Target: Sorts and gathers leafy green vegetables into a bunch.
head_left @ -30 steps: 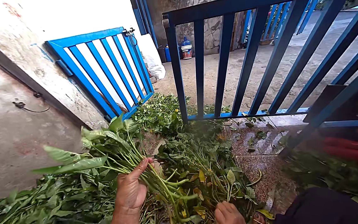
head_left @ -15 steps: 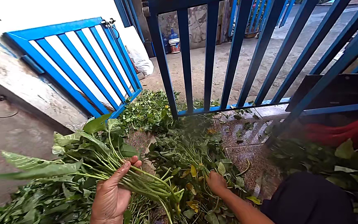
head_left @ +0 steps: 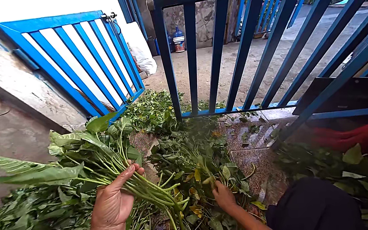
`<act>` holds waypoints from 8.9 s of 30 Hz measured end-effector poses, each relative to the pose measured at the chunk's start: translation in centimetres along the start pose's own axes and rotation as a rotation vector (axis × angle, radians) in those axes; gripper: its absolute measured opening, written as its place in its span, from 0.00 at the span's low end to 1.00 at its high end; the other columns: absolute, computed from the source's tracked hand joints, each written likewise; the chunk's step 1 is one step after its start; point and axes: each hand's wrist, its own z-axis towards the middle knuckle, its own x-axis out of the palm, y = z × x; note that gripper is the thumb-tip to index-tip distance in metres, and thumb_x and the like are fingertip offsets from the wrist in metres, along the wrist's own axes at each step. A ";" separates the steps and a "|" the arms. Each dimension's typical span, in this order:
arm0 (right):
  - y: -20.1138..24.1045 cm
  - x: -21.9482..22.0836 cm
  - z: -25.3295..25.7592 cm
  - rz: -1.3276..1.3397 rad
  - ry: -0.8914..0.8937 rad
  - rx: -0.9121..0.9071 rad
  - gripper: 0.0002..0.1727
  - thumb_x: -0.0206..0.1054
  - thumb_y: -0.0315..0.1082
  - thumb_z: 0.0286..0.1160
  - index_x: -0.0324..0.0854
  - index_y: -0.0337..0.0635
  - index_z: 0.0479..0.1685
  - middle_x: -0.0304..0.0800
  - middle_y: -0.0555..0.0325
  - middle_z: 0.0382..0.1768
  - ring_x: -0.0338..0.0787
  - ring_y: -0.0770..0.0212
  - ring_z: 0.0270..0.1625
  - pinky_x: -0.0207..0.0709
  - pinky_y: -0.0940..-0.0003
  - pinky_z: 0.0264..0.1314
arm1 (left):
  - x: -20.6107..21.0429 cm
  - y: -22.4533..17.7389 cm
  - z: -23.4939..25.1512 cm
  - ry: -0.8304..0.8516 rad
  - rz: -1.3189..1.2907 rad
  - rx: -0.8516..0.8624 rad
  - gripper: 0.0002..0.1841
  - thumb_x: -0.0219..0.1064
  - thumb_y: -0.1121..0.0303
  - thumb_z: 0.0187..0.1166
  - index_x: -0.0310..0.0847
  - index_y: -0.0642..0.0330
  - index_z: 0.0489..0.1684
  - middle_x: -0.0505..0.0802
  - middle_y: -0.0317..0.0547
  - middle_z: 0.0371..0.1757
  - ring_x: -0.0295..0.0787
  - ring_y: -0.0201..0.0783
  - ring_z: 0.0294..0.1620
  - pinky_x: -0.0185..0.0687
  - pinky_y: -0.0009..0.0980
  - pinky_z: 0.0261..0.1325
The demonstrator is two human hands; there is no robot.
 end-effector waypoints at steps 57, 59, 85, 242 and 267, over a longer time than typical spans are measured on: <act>11.0 -3.4 -11.3 0.468 -0.475 -0.999 0.09 0.73 0.37 0.77 0.96 0.56 0.50 0.88 0.59 0.36 0.87 0.60 0.47 0.82 0.64 0.52 | 1.0 5.2 0.2 0.096 -0.023 -0.194 0.23 0.72 0.88 0.51 0.77 0.71 0.50 0.93 0.62 0.40 0.94 0.53 0.37 0.94 0.53 0.41; 10.9 -3.4 -11.3 0.464 -0.462 -1.022 0.09 0.72 0.37 0.77 0.95 0.56 0.51 0.88 0.58 0.36 0.86 0.60 0.48 0.81 0.64 0.53 | 1.0 4.9 0.2 0.119 -0.015 -0.153 0.24 0.75 0.87 0.48 0.79 0.70 0.49 0.94 0.59 0.42 0.95 0.50 0.39 0.94 0.50 0.42; 15.2 -5.0 -11.9 0.724 -0.220 -0.793 0.20 0.53 0.41 0.88 0.91 0.46 0.54 0.89 0.60 0.41 0.87 0.67 0.42 0.82 0.64 0.44 | 1.7 4.2 -0.4 0.290 0.071 -0.018 0.22 0.77 0.89 0.53 0.76 0.78 0.48 0.92 0.67 0.37 0.95 0.54 0.36 0.95 0.47 0.45; 9.1 -10.9 -12.1 0.157 -0.134 -0.990 0.24 0.56 0.54 0.90 0.87 0.49 0.66 0.87 0.44 0.59 0.87 0.46 0.64 0.84 0.47 0.63 | 1.9 2.2 -1.1 0.278 -0.165 -0.307 0.07 0.63 0.83 0.77 0.81 0.74 0.49 0.94 0.62 0.35 0.96 0.48 0.31 0.96 0.40 0.34; 23.1 -16.1 -10.2 1.354 -0.231 -0.587 0.12 0.67 0.35 0.83 0.86 0.47 0.60 0.90 0.61 0.34 0.77 0.74 0.20 0.68 0.81 0.19 | 1.6 2.4 -1.9 0.484 -0.218 -0.397 0.13 0.80 0.75 0.65 0.86 0.69 0.44 0.94 0.59 0.33 0.96 0.46 0.29 0.95 0.38 0.31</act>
